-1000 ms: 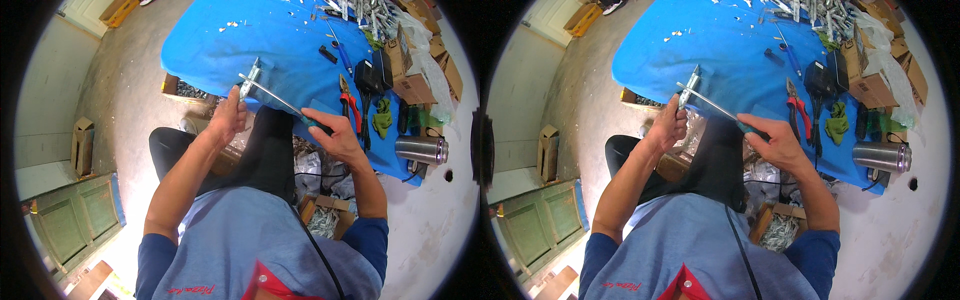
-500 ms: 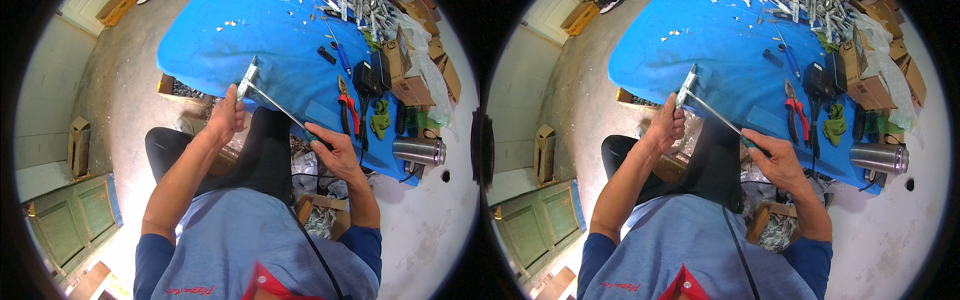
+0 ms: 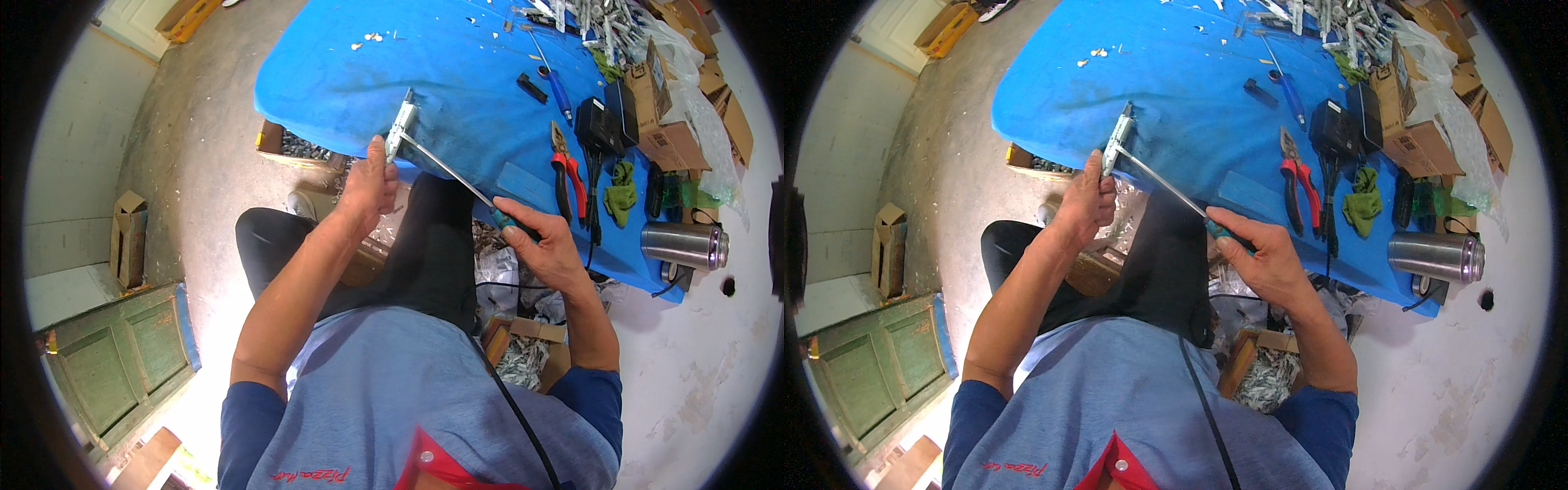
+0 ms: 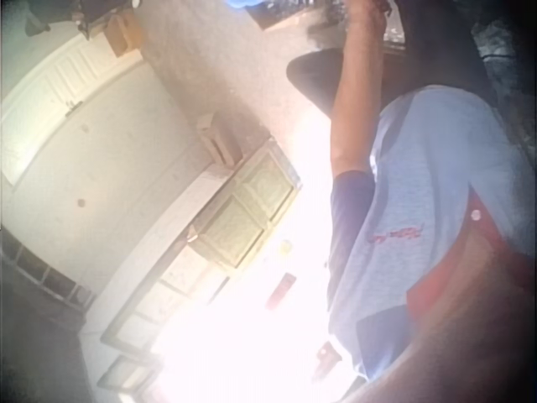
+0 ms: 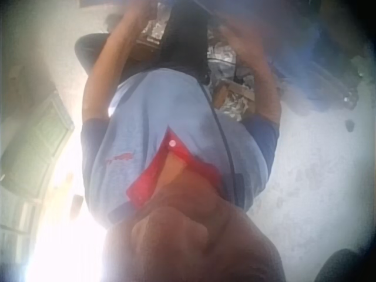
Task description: The person uses a screwdriver and pliers to scrape and manipulate a small metal component, handling the item by hand and using the tools to clear debris or adjust its parts.
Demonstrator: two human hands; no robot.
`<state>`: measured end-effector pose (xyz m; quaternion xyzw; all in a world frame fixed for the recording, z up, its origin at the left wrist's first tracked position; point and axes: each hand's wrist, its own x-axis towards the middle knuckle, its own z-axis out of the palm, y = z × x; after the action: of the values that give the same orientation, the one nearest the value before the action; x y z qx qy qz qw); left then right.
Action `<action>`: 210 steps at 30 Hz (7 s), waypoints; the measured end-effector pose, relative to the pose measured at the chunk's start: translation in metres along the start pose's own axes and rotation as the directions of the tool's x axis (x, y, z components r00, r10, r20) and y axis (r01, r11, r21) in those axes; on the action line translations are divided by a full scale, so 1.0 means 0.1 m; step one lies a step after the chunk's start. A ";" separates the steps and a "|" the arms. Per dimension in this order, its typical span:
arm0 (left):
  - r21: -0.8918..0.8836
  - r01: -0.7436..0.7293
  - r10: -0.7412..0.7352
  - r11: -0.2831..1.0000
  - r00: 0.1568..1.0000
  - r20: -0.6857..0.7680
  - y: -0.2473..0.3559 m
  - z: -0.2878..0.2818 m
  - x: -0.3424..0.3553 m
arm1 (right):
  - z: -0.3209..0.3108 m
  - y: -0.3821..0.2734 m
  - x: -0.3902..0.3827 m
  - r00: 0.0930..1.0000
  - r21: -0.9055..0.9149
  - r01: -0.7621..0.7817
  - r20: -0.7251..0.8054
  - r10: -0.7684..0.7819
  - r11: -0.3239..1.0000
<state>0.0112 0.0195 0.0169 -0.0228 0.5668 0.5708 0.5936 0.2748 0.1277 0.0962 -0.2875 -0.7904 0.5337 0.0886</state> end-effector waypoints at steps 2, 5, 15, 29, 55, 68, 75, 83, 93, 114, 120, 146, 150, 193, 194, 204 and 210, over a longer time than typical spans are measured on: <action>0.007 -0.010 0.010 1.000 1.000 -0.010 0.00 0.01 -0.02 | 0.02 0.02 -0.01 1.000 0.007 0.012 -0.006 -0.012 1.000; 0.008 -0.015 0.015 1.000 1.000 -0.001 0.01 0.00 -0.01 | 0.02 0.03 0.00 1.000 0.015 0.017 -0.005 -0.017 1.000; 0.007 -0.011 0.011 1.000 1.000 -0.005 0.00 0.00 0.00 | 0.02 0.04 -0.01 0.990 -0.120 0.124 -0.059 -0.132 0.985; 0.001 -0.022 0.022 1.000 0.999 -0.043 0.02 0.04 -0.03 | -0.02 -0.07 0.03 0.995 -0.121 0.091 -0.015 -0.094 0.988; 0.042 -0.015 0.018 0.999 0.998 -0.059 0.05 0.02 -0.04 | -0.07 -0.06 0.08 0.999 -0.073 0.030 0.011 -0.030 0.997; 0.084 -0.046 0.051 0.995 0.997 -0.059 0.03 0.01 -0.03 | -0.14 -0.20 0.09 0.993 -0.194 0.113 -0.005 -0.117 0.974; 0.092 -0.054 0.063 0.994 0.993 -0.103 0.01 0.03 0.01 | -0.08 -0.16 0.13 0.984 -0.228 0.171 -0.013 -0.178 0.959; 0.195 -0.153 0.183 0.969 0.972 -0.150 -0.01 0.10 0.00 | -0.11 -0.32 0.13 0.990 -0.353 0.129 -0.002 -0.138 0.927; 0.227 -0.259 0.294 0.939 0.946 -0.135 -0.04 0.15 -0.03 | -0.13 -0.29 0.07 0.993 -0.277 0.105 -0.015 -0.114 0.955; 0.259 -0.267 0.315 0.928 0.935 -0.163 -0.13 0.13 0.07 | -0.12 -0.24 -0.03 0.989 0.000 -0.139 0.057 0.138 0.990; 0.260 -0.340 0.388 0.904 0.907 -0.164 -0.18 0.20 0.10 | -0.10 -0.25 -0.02 0.987 -0.001 -0.153 0.054 0.153 0.988; 0.610 -0.344 0.564 0.714 0.799 -0.209 -0.22 0.27 0.22 | 0.19 0.13 0.11 0.933 -0.348 0.293 -0.100 -0.346 0.890; 0.589 -0.396 0.605 0.704 0.769 -0.207 -0.23 0.28 0.21 | 0.09 0.18 0.11 0.984 0.259 -0.174 0.080 0.158 0.950; 0.411 -0.415 0.524 0.812 0.829 -0.198 -0.25 0.14 0.38 | 0.15 0.20 0.24 0.981 0.343 -0.193 0.090 0.172 0.920; 0.418 -0.428 0.542 0.801 0.816 -0.201 -0.27 0.14 0.40 | 0.13 0.15 0.24 0.976 0.340 -0.217 0.108 0.191 0.915; 0.119 -0.249 0.265 0.961 0.952 -0.155 -0.03 0.17 -0.02 | 0.13 0.04 0.20 0.945 0.406 -0.325 0.168 0.280 0.854; 0.261 -0.310 0.353 0.914 0.926 -0.137 -0.03 0.20 0.02 | 0.17 0.08 0.20 0.954 0.591 -0.300 0.201 0.223 0.749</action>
<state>0.0259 0.0330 0.0206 0.0924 0.6772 0.5880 0.4325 0.2537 0.1276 0.0789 -0.3189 -0.5287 0.7847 0.0548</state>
